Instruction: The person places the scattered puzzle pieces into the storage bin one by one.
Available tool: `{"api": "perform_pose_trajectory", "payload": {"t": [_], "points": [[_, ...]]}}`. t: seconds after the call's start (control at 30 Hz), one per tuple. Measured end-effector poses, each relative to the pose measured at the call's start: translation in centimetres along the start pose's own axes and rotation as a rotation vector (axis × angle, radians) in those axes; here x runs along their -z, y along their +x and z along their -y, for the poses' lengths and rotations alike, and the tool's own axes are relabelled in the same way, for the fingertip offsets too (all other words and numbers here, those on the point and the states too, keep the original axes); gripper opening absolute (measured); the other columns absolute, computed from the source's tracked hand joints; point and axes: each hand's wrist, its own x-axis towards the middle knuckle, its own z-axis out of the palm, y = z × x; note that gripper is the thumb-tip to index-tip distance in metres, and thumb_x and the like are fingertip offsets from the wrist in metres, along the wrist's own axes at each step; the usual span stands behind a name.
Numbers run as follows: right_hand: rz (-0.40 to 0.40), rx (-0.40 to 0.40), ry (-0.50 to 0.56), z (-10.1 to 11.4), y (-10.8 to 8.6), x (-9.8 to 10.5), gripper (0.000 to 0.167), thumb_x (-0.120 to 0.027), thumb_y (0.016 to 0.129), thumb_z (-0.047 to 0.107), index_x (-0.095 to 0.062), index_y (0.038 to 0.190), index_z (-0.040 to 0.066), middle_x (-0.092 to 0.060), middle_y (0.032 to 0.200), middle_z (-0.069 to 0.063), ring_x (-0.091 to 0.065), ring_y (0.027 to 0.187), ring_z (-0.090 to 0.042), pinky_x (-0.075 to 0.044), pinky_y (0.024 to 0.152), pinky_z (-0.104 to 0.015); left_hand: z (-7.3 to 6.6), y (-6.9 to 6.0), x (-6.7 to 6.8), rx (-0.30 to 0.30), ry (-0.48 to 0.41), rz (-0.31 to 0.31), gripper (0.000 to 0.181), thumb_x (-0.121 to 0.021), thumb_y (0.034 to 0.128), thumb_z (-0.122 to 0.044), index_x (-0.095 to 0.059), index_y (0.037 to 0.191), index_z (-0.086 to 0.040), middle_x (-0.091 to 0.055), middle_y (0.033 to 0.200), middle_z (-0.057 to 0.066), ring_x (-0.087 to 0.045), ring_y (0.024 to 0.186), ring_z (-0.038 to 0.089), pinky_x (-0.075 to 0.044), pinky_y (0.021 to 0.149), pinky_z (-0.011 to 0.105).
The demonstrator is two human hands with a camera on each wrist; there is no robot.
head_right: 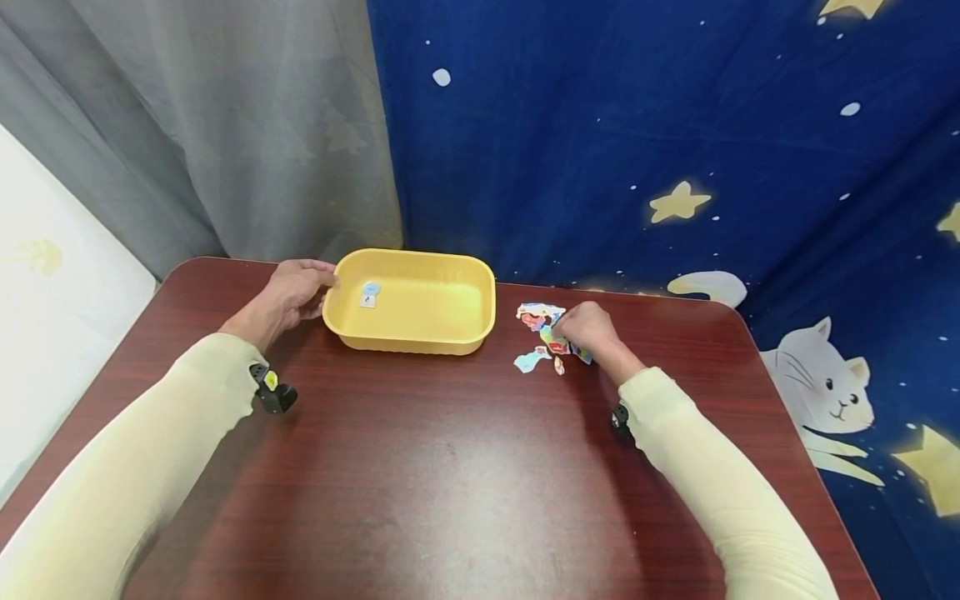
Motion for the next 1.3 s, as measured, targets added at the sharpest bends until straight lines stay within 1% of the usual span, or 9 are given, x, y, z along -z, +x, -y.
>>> {"api": "perform_pose_trajectory", "payload": {"t": [0.13, 0.27, 0.47, 0.57, 0.63, 0.7, 0.77, 0.9, 1.3], "points": [[-0.002, 0.014, -0.059, 0.3, -0.2, -0.2, 0.020, -0.071, 0.081, 0.017, -0.076, 0.095, 0.004, -0.070, 0.085, -0.005, -0.055, 0.078, -0.018, -0.045, 0.072, -0.029, 0.0, 0.0, 0.0, 0.003, 0.000, 0.001, 0.033, -0.053, 0.0994, -0.020, -0.052, 0.131, -0.009, -0.054, 0.093, 0.006, -0.053, 0.059, 0.012, -0.051, 0.059, 0.023], [-0.039, 0.038, -0.112, 0.3, -0.3, -0.7, 0.020, -0.073, 0.080, 0.020, -0.076, 0.093, 0.005, -0.072, 0.088, -0.005, -0.058, 0.082, -0.021, -0.047, 0.073, -0.031, 0.1, 0.0, 0.0, 0.006, 0.002, 0.002, 0.034, -0.053, 0.0993, -0.020, -0.052, 0.131, -0.009, -0.054, 0.095, 0.006, -0.053, 0.060, 0.012, -0.051, 0.058, 0.022], [-0.101, 0.069, -0.168, 0.5, -0.4, -1.2, 0.020, -0.075, 0.076, 0.019, -0.076, 0.091, 0.005, -0.072, 0.083, -0.004, -0.060, 0.078, -0.023, -0.047, 0.070, -0.033, 0.0, 0.0, 0.0, 0.007, 0.000, -0.001, 0.034, -0.053, 0.0994, -0.020, -0.052, 0.131, -0.009, -0.053, 0.096, 0.007, -0.053, 0.059, 0.011, -0.049, 0.055, 0.021], [-0.116, 0.082, -0.188, 0.7, -0.5, -1.3, 0.012, -0.075, 0.074, 0.016, -0.075, 0.082, 0.006, -0.068, 0.074, -0.001, -0.056, 0.074, -0.022, -0.045, 0.068, -0.032, -0.1, 0.0, 0.0, 0.004, -0.001, 0.001, 0.034, -0.053, 0.0994, -0.020, -0.052, 0.131, -0.008, -0.053, 0.095, 0.007, -0.053, 0.058, 0.011, -0.049, 0.055, 0.020], [-0.127, 0.085, -0.198, 0.8, -0.5, -1.3, 0.006, -0.074, 0.073, 0.014, -0.070, 0.070, 0.010, -0.060, 0.063, 0.003, -0.051, 0.069, -0.020, -0.042, 0.064, -0.030, -0.1, 0.0, 0.0, 0.001, -0.002, 0.006, 0.034, -0.053, 0.0995, -0.020, -0.052, 0.132, -0.008, -0.053, 0.095, 0.007, -0.053, 0.058, 0.011, -0.049, 0.054, 0.020], [-0.134, 0.094, -0.212, 1.0, -0.5, -1.3, 0.017, -0.072, 0.071, 0.012, -0.061, 0.058, 0.014, -0.050, 0.055, 0.006, -0.046, 0.064, -0.019, -0.038, 0.060, -0.030, -0.1, 0.0, 0.0, -0.001, -0.002, 0.008, 0.034, -0.053, 0.0996, -0.020, -0.052, 0.132, -0.008, -0.052, 0.096, 0.007, -0.054, 0.059, 0.012, -0.049, 0.054, 0.021], [-0.142, 0.103, -0.221, 1.1, -0.4, -1.3, 0.027, -0.072, 0.069, 0.010, -0.052, 0.051, 0.018, -0.042, 0.050, 0.009, -0.042, 0.060, -0.018, -0.035, 0.056, -0.029, -0.2, -0.1, 0.0, -0.002, -0.002, 0.009, 0.035, -0.052, 0.0997, -0.020, -0.052, 0.132, -0.008, -0.052, 0.097, 0.008, -0.054, 0.060, 0.012, -0.049, 0.054, 0.021], [-0.141, 0.099, -0.230, 1.2, -0.3, -1.2, 0.037, -0.069, 0.066, 0.008, -0.041, 0.047, 0.021, -0.036, 0.047, 0.009, -0.041, 0.058, -0.019, -0.033, 0.054, -0.029, -0.2, -0.2, 0.0, 0.000, -0.003, 0.009, 0.035, -0.053, 0.0996, -0.019, -0.051, 0.132, -0.008, -0.052, 0.099, 0.008, -0.054, 0.060, 0.012, -0.049, 0.054, 0.020], [-0.116, 0.039, -0.192, 1.4, -0.2, -1.4, 0.037, -0.069, 0.071, 0.010, -0.043, 0.047, 0.020, -0.040, 0.047, 0.008, -0.046, 0.056, -0.019, -0.036, 0.055, -0.028, 0.0, -0.1, -0.1, 0.000, -0.009, 0.006, 0.035, -0.053, 0.0993, -0.019, -0.052, 0.132, -0.007, -0.053, 0.092, 0.006, -0.053, 0.057, 0.011, -0.048, 0.052, 0.020]]}}
